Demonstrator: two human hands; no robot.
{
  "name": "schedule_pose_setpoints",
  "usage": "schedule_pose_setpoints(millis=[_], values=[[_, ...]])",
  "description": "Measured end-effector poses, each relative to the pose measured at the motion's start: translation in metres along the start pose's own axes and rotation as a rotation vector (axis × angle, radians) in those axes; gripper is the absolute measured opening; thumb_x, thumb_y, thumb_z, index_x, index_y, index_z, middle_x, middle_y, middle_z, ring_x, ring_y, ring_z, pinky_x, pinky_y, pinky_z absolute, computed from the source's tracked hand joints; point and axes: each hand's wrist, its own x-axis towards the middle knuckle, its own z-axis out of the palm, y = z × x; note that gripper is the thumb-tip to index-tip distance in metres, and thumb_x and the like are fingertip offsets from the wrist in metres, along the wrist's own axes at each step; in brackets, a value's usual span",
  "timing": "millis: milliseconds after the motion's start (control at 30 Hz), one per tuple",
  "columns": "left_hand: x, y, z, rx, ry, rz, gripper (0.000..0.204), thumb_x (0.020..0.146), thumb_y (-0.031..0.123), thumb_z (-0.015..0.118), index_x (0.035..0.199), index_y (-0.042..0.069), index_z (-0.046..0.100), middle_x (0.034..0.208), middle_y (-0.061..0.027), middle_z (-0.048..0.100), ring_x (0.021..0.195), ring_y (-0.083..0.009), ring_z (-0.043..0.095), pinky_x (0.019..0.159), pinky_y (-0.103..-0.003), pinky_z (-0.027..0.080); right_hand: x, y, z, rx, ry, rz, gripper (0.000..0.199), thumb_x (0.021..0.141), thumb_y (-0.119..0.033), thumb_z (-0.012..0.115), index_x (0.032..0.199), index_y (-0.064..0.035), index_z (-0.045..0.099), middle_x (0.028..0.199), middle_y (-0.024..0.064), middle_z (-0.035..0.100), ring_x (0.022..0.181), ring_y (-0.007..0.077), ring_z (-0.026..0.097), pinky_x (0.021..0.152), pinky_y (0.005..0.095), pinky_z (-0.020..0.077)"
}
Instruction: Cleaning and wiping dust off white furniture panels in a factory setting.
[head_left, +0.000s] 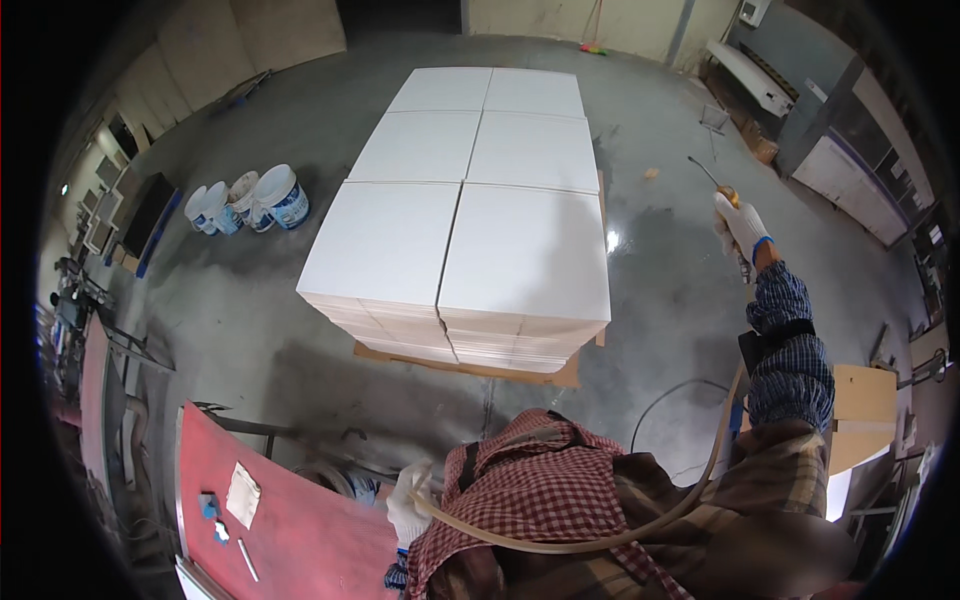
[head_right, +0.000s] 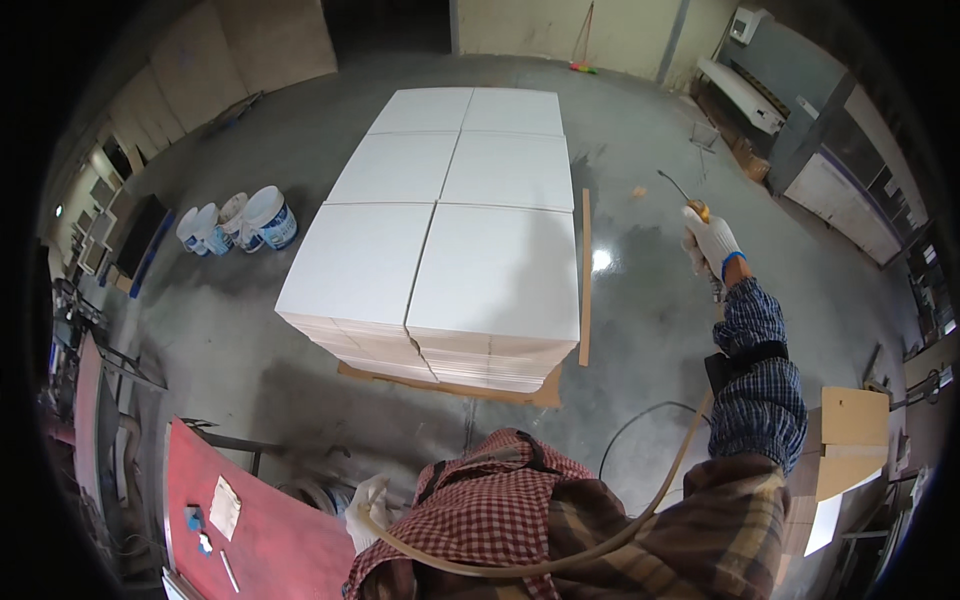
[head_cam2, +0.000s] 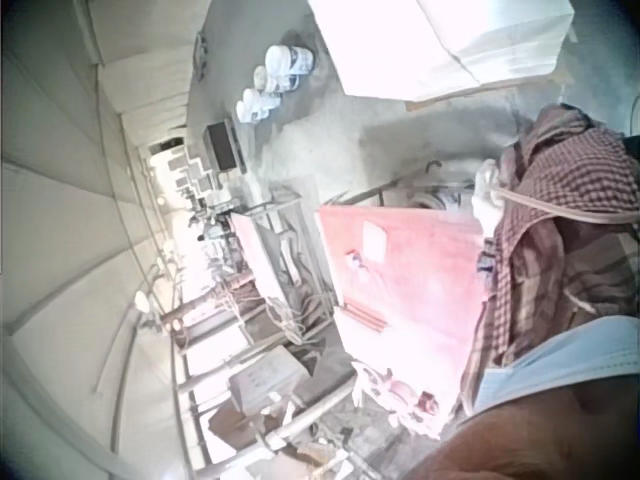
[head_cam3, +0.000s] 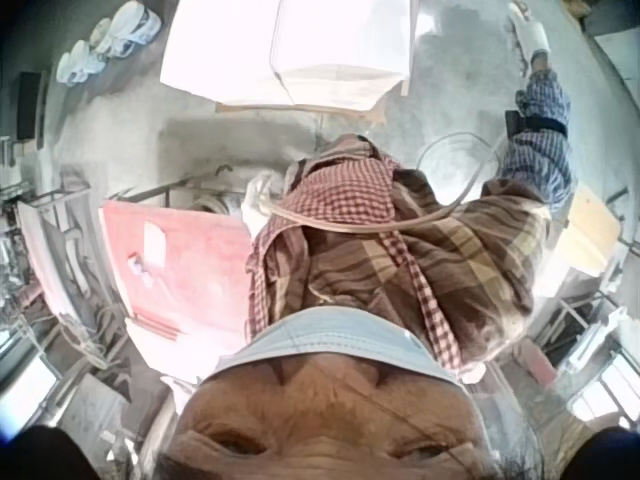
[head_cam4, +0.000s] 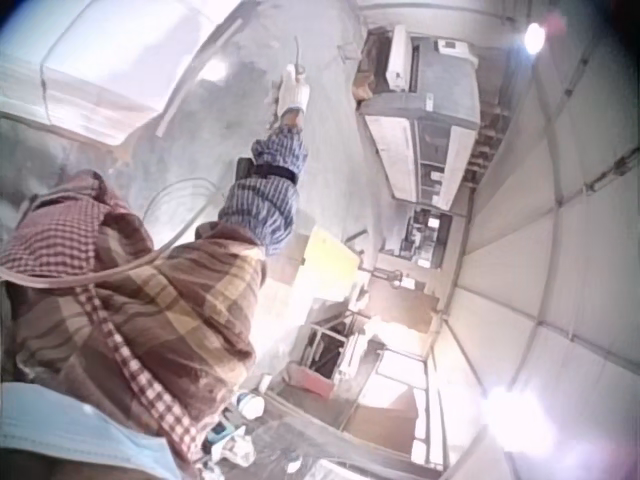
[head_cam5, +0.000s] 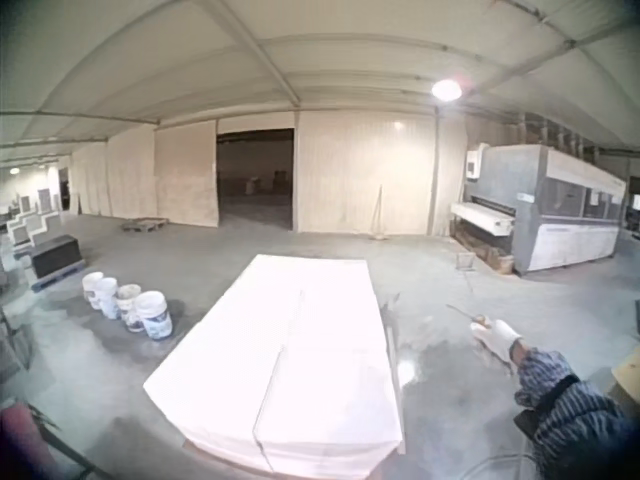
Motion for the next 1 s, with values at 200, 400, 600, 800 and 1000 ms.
schedule_pose_setpoints(millis=[200,400,600,800,1000], values=[[-0.033,0.017,0.081,0.161,0.017,-0.169,0.033,0.103,0.024,0.056,0.121,-0.001,0.067,0.085,-0.0093,0.074,0.073,-0.0117,0.068,0.066,-0.025,0.053,-0.056,0.051,0.061,-0.139,-0.629,-0.006,0.032,0.101,-0.037,0.062,0.112,-0.0071,0.068,0.075,0.0009,0.062,0.051,0.0112,0.055,0.04,0.0278,0.0424],[-0.055,0.068,0.134,0.221,0.02,-0.038,0.024,0.1,0.014,0.064,0.119,0.001,0.069,0.087,-0.011,0.073,0.073,-0.0111,0.066,0.068,-0.026,0.054,0.008,0.158,0.03,0.175,-0.505,0.226,0.031,0.102,-0.033,0.058,0.111,-0.0038,0.063,0.082,0.005,0.064,0.055,0.014,0.059,0.041,0.0309,0.048],[-0.086,0.046,0.127,0.253,0.213,-0.299,0.026,0.104,0.028,0.06,0.114,0.007,0.071,0.073,-0.0056,0.07,0.063,-0.0121,0.066,0.058,-0.028,0.052,0.024,0.239,0.01,0.526,-0.203,0.239,0.044,0.105,-0.045,0.055,0.112,-0.0013,0.058,0.09,0.0074,0.062,0.072,0.0183,0.065,0.059,0.0332,0.0541],[-0.165,-0.009,0.041,-0.181,0.521,-0.367,0.021,0.101,0.018,0.061,0.114,0.004,0.07,0.08,-0.0028,0.069,0.066,-0.0089,0.064,0.058,-0.025,0.051,-0.024,0.138,0.06,0.901,-0.779,0.221,0.046,0.106,-0.043,0.054,0.116,0.0015,0.06,0.09,0.0113,0.068,0.081,0.0212,0.069,0.075,0.0343,0.059],[-0.238,-0.019,0.033,0.204,0.521,-0.537,0.02,0.099,0.015,0.062,0.112,0.003,0.07,0.085,-0.0045,0.07,0.07,-0.0113,0.065,0.061,-0.024,0.053,-0.09,0.1,0.095,-0.605,-1.103,-0.287,0.042,0.096,-0.039,0.061,0.117,-0.0021,0.064,0.088,0.0187,0.073,0.087,0.0338,0.072,0.079,0.0439,0.0551]])
